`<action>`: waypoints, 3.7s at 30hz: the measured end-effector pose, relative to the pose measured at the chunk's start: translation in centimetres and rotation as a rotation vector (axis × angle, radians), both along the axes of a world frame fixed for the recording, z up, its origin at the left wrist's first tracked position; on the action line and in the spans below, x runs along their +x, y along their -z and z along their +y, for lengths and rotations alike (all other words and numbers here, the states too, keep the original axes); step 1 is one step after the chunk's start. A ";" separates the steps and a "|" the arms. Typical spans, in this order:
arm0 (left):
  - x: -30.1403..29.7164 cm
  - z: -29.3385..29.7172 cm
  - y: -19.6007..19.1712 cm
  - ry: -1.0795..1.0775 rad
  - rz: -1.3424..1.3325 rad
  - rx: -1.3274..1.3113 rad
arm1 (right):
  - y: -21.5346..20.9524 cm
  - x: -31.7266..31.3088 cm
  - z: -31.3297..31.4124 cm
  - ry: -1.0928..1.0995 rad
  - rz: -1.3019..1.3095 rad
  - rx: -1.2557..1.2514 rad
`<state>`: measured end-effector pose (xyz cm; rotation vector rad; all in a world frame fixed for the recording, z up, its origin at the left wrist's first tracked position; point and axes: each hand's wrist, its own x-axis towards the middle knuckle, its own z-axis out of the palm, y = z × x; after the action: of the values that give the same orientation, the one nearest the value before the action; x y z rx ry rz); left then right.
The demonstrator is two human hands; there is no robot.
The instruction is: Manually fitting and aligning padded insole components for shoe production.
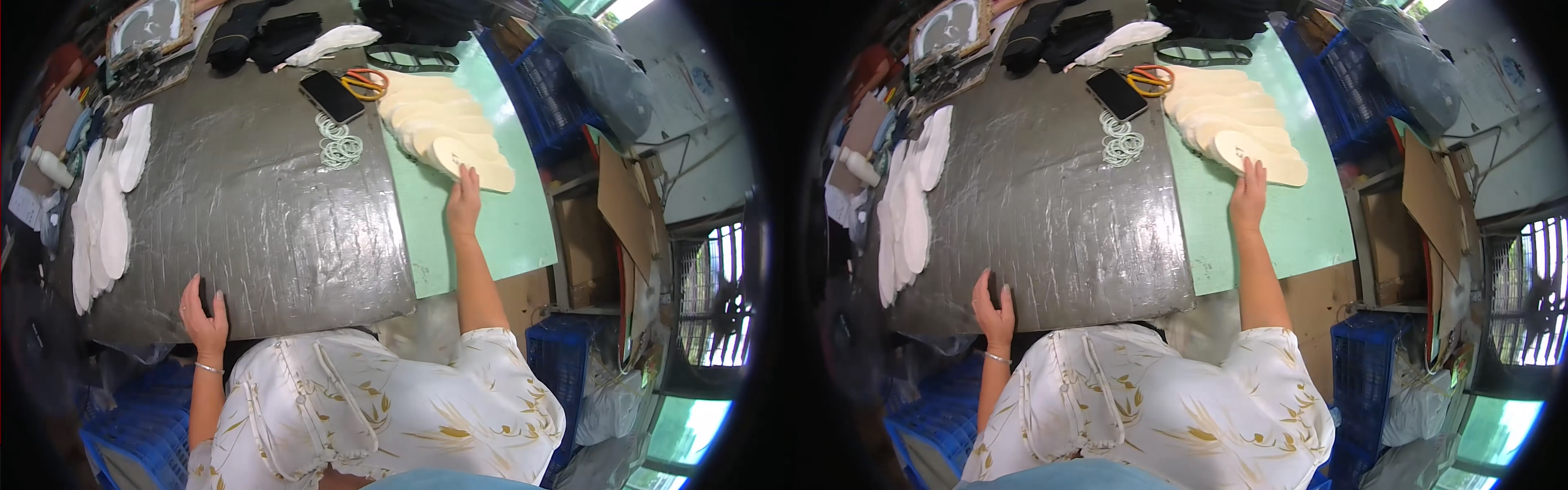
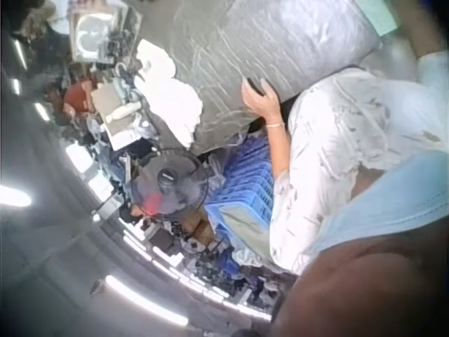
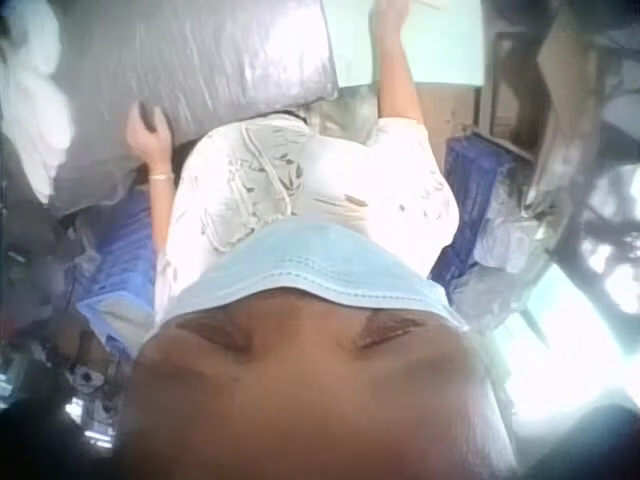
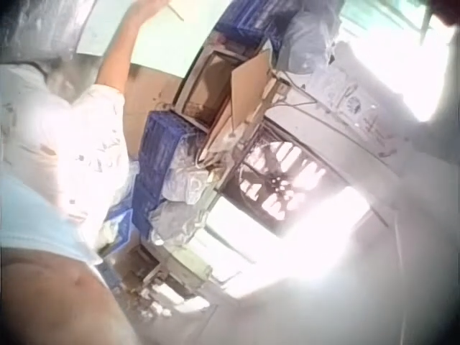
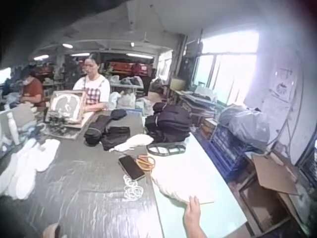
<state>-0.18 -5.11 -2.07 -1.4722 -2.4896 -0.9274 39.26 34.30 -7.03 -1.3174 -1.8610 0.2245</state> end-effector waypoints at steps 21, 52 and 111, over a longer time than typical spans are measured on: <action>-5.3 -3.8 -0.8 -0.220 -0.411 0.354 | -12.1 -24.3 -3.9 -0.697 -0.067 0.123; -29.3 -13.7 -4.0 -0.346 -0.130 -0.074 | -14.6 -64.6 -34.2 -1.075 -0.288 -0.345; -40.3 2.6 -3.4 0.040 0.161 -0.108 | -26.6 -73.5 -18.6 -0.903 -0.080 -0.425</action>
<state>-40.51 -2.48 1.29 -1.5658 -2.4369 -0.6602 -34.26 15.72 19.57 -0.6382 -2.4578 1.0901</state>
